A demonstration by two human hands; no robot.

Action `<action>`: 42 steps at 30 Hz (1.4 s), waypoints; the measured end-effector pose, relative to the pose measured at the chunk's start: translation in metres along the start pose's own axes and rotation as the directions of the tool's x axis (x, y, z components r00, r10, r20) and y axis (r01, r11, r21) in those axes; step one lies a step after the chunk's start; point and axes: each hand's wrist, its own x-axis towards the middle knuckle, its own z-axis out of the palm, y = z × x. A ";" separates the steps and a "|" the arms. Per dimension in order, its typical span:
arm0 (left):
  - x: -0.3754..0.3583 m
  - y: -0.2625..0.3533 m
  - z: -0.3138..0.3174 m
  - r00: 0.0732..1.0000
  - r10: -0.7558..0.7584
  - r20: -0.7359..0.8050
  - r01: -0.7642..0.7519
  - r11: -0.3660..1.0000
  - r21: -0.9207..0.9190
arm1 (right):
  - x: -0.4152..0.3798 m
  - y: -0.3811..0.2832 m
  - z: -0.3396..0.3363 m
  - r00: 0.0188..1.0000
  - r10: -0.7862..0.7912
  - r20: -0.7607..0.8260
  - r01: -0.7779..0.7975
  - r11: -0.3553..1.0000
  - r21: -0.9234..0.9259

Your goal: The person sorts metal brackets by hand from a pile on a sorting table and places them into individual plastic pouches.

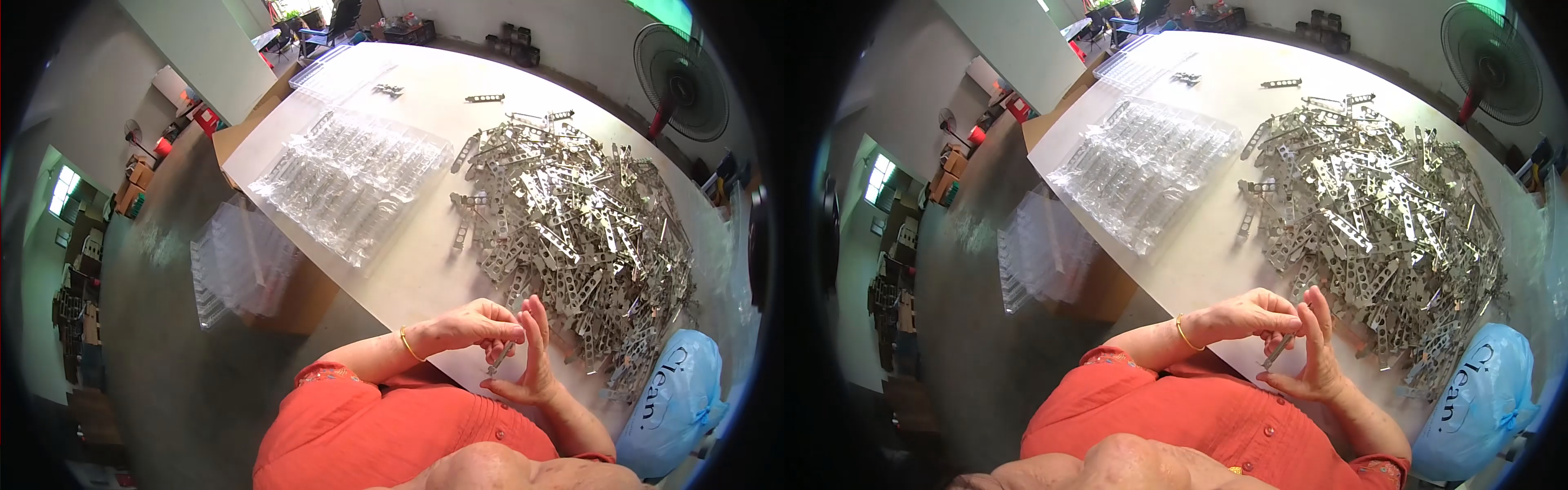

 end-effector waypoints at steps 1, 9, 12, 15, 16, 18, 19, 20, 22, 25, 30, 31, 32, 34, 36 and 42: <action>0.001 0.002 -0.001 1.000 0.017 0.012 -0.017 0.999 0.029 | 0.003 -0.002 -0.001 1.000 -0.001 0.004 0.001 1.000 -0.009; 0.023 0.031 -0.003 0.977 0.129 0.170 -0.144 0.987 0.077 | 0.017 -0.023 -0.017 0.989 0.088 -0.116 -0.103 0.986 -0.131; 0.031 0.040 -0.007 0.974 0.117 0.192 -0.136 0.987 0.089 | 0.022 -0.023 -0.020 0.978 0.138 -0.155 -0.159 0.979 -0.131; 0.037 0.045 -0.019 0.966 0.096 0.240 -0.118 0.990 0.080 | 0.031 -0.023 -0.017 0.962 0.192 -0.192 -0.218 0.968 -0.127; 0.038 0.045 -0.023 0.968 0.097 0.233 -0.119 0.990 0.079 | 0.034 -0.021 -0.016 0.968 0.162 -0.191 -0.199 0.960 -0.196; 0.040 0.043 -0.027 0.973 0.082 0.217 -0.099 0.993 0.068 | 0.038 -0.022 -0.012 0.964 0.153 -0.215 -0.210 0.940 -0.269; 0.040 0.044 -0.030 0.976 0.073 0.205 -0.087 0.994 0.063 | 0.042 -0.023 -0.011 0.959 0.176 -0.222 -0.238 0.925 -0.295; 0.040 0.043 -0.032 0.981 0.077 0.179 -0.092 0.993 0.077 | 0.042 -0.018 -0.011 0.971 0.127 -0.204 -0.192 0.919 -0.343; 0.040 0.041 -0.036 0.983 0.081 0.165 -0.092 0.994 0.058 | 0.047 -0.019 -0.007 0.947 0.223 -0.232 -0.264 0.950 -0.165; 0.043 0.036 -0.045 0.977 0.129 0.167 -0.127 0.992 -0.023 | 0.049 -0.013 -0.003 0.942 0.235 -0.238 -0.252 0.967 -0.040; 0.043 0.038 -0.053 0.963 0.159 0.217 -0.147 0.987 -0.071 | 0.052 -0.003 0.004 0.941 0.247 -0.231 -0.238 0.969 0.065; 0.043 0.038 -0.053 0.963 0.161 0.218 -0.149 0.986 -0.071 | 0.053 -0.003 0.004 0.941 0.255 -0.222 -0.243 0.967 0.080; 0.043 0.039 -0.054 0.962 0.160 0.221 -0.147 0.986 -0.077 | 0.054 -0.004 0.003 0.941 0.254 -0.222 -0.242 0.967 0.079; 0.044 0.038 -0.054 0.961 0.157 0.228 -0.142 0.987 -0.078 | 0.056 -0.008 0.001 0.938 0.268 -0.219 -0.255 0.963 0.088; 0.044 0.036 -0.053 0.966 0.157 0.207 -0.136 0.984 -0.112 | 0.054 -0.008 -0.003 0.936 0.272 -0.225 -0.237 0.957 0.168; 0.038 0.036 -0.048 0.970 0.110 0.216 -0.106 0.994 -0.028 | 0.052 -0.026 -0.013 0.778 0.563 -0.280 -0.306 0.728 0.614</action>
